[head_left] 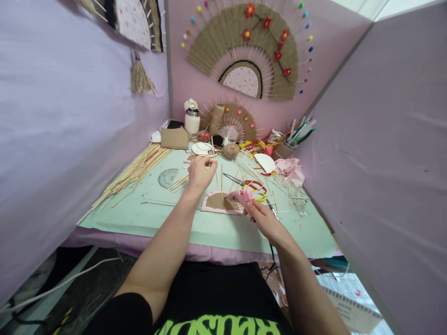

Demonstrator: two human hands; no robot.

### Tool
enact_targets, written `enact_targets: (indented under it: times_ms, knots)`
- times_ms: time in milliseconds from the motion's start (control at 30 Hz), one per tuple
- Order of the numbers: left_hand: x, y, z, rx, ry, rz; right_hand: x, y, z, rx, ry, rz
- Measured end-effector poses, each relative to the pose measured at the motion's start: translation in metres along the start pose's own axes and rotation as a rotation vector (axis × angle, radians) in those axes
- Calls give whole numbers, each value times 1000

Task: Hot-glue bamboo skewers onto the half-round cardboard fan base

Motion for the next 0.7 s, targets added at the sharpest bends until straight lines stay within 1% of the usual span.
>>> enact_targets:
  times_ms: [100, 200, 267, 333, 433, 500, 567, 633, 700]
  knots:
    - [-1, 1, 0, -9, -5, 8, 1, -12, -8, 22, 30, 15]
    - [-1, 3, -1, -44, -7, 38, 3, -31, -22, 90, 78, 38]
    - [1, 6, -2, -84, -2, 70, 7, -47, -32, 160, 81, 62]
    - [6, 12, -3, -136, 17, 119, 15, -65, -40, 274, 71, 77]
    - [15, 26, -2, -234, 73, 238, 44, -98, -46, 495, 81, 53]
    - [21, 39, 0, -308, 112, 342, 70, -118, -45, 606, 103, 15]
    - [26, 51, 2, -378, 136, 434, 96, -136, -43, 702, 125, -70]
    - [28, 62, 4, -418, 146, 481, 118, -148, -38, 732, 155, -168]
    - [28, 69, 5, -440, 154, 508, 131, -155, -32, 739, 159, -261]
Point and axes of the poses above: each hand's wrist, its own z-axis towards the middle knuckle, its own y-axis out of the palm, x = y × z, the point moved 3 cm from there along z, towards the middle knuckle, and after that the axes turned 4 degrees about x, right-handed, at the moved point
